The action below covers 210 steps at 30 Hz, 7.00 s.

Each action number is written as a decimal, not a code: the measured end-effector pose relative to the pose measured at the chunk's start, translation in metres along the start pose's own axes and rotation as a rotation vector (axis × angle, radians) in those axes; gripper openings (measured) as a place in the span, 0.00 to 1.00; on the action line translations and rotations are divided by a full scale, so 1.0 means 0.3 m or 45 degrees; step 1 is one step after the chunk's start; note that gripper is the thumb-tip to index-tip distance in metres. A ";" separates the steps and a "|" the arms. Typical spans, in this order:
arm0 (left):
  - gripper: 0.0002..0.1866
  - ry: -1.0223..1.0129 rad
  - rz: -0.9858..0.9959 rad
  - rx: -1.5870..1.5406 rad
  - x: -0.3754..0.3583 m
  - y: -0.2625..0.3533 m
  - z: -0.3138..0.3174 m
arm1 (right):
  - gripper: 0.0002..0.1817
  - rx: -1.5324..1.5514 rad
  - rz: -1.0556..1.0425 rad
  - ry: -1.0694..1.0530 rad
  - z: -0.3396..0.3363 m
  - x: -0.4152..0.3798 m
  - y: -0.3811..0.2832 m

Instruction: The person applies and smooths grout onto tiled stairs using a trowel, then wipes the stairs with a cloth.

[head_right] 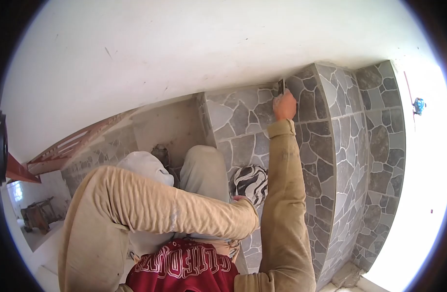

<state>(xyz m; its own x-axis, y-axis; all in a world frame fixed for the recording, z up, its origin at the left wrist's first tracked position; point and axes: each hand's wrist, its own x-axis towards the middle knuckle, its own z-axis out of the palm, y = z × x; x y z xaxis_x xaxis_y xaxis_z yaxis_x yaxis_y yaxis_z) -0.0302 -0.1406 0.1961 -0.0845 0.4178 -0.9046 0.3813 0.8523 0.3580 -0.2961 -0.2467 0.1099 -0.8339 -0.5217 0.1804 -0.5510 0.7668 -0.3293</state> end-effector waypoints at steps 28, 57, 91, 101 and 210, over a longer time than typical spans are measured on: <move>0.29 0.042 0.016 -0.048 0.386 0.051 0.040 | 0.19 -0.176 -0.351 -0.072 -0.003 -0.154 -0.116; 0.26 0.023 -0.003 0.065 0.173 0.032 0.032 | 0.10 1.319 0.755 -0.114 0.174 -0.155 -0.055; 0.27 -0.594 -1.485 -0.967 0.566 0.083 0.186 | 0.10 1.459 0.986 -0.019 0.150 -0.062 0.037; 0.25 -0.150 -0.209 -0.058 0.262 0.068 -0.012 | 0.13 1.482 0.717 -0.098 0.206 -0.089 0.007; 0.21 -0.495 -0.455 -0.180 0.761 0.144 0.015 | 0.08 -0.026 -0.627 -0.033 0.184 -0.339 -0.325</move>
<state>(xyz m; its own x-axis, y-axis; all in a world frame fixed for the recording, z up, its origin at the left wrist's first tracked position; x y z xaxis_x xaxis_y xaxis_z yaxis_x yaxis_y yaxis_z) -0.0290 -0.0098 0.0041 0.1706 -0.0295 -0.9849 0.2612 0.9651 0.0163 -0.1559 -0.2890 0.0724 -0.4730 -0.8329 0.2872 -0.8803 0.4336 -0.1924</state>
